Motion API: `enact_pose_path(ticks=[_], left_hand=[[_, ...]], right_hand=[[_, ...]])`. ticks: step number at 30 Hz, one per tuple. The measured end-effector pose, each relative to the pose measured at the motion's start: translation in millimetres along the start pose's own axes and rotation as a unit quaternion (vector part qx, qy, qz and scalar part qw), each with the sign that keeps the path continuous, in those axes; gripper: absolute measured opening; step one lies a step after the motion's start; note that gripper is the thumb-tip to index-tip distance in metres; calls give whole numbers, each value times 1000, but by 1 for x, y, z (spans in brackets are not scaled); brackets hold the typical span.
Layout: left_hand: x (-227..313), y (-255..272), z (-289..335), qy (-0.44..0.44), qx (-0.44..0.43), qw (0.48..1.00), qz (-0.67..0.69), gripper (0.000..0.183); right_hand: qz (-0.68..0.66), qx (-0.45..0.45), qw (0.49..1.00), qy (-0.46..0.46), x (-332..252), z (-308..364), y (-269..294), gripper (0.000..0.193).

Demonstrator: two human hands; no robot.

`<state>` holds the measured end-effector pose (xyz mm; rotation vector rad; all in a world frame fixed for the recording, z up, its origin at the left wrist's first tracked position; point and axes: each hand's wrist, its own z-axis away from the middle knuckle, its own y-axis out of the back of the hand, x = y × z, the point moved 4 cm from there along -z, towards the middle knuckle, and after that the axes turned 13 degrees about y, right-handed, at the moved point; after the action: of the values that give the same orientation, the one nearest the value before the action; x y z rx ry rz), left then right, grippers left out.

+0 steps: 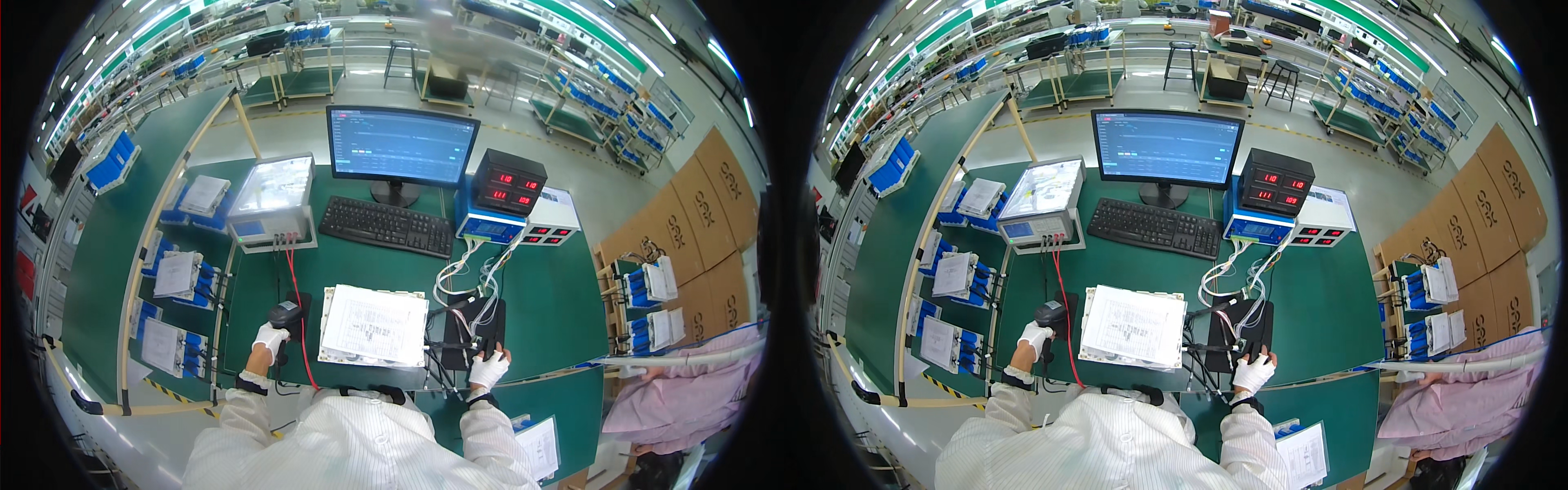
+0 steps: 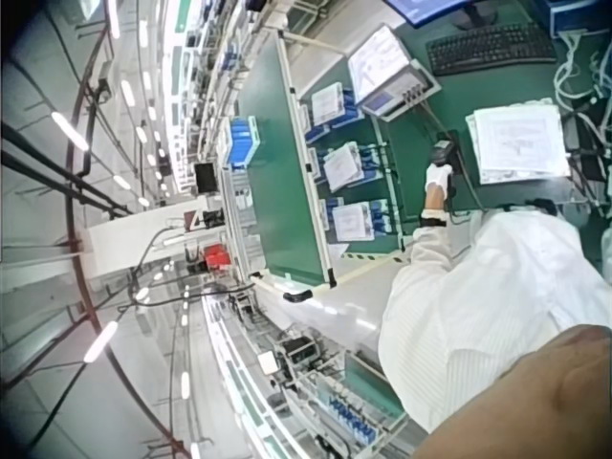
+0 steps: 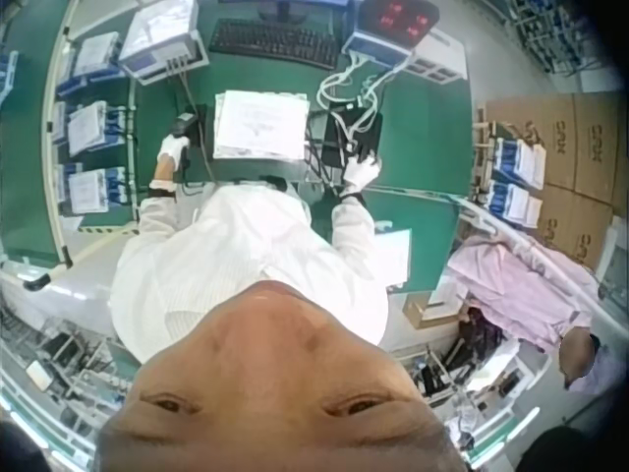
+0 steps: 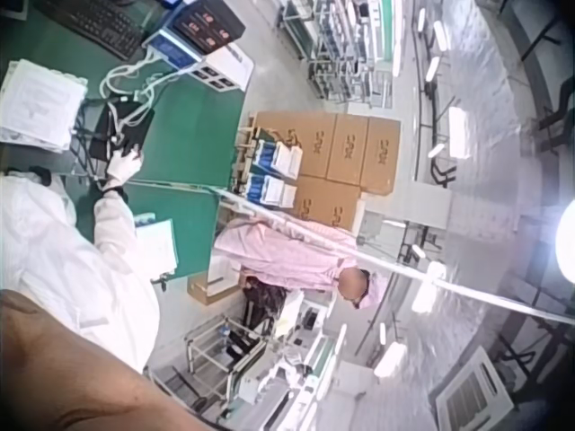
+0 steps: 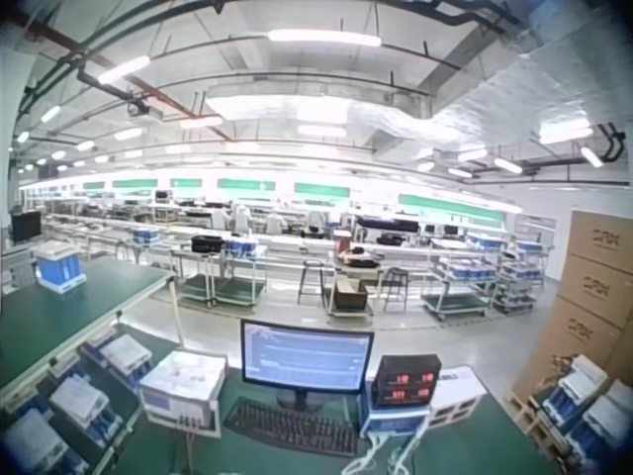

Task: Connecting wires and testing electronic battery-like modules at a workbench using a computer and testing equipment.

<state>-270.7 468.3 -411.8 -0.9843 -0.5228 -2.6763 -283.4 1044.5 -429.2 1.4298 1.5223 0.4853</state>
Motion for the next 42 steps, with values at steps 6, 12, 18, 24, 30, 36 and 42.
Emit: enact_pose_path(ticks=[6,12,18,24,30,36,42], left_hand=[[-5,-1,-6,0,-10,1000,-13,24],[-7,0,-10,11,-20,1000,-1,26],[-5,0,-9,-1,-26,999,-23,26],[-5,4,-11,1,-26,998,-48,24],[0,5,-7,-1,-61,997,-43,21],[6,6,-2,4,-83,996,-39,18],[8,8,1,37,-101,991,-74,17]], right_hand=[[0,15,1000,11,2,1,-2,60],[-10,7,1000,7,9,4,-7,67],[23,-3,1000,7,7,2,-7,65],[20,-13,1000,11,7,3,-6,58],[13,-15,1000,18,8,3,-7,47],[19,-10,999,28,7,2,-6,48],[15,3,999,28,6,3,-5,50]])
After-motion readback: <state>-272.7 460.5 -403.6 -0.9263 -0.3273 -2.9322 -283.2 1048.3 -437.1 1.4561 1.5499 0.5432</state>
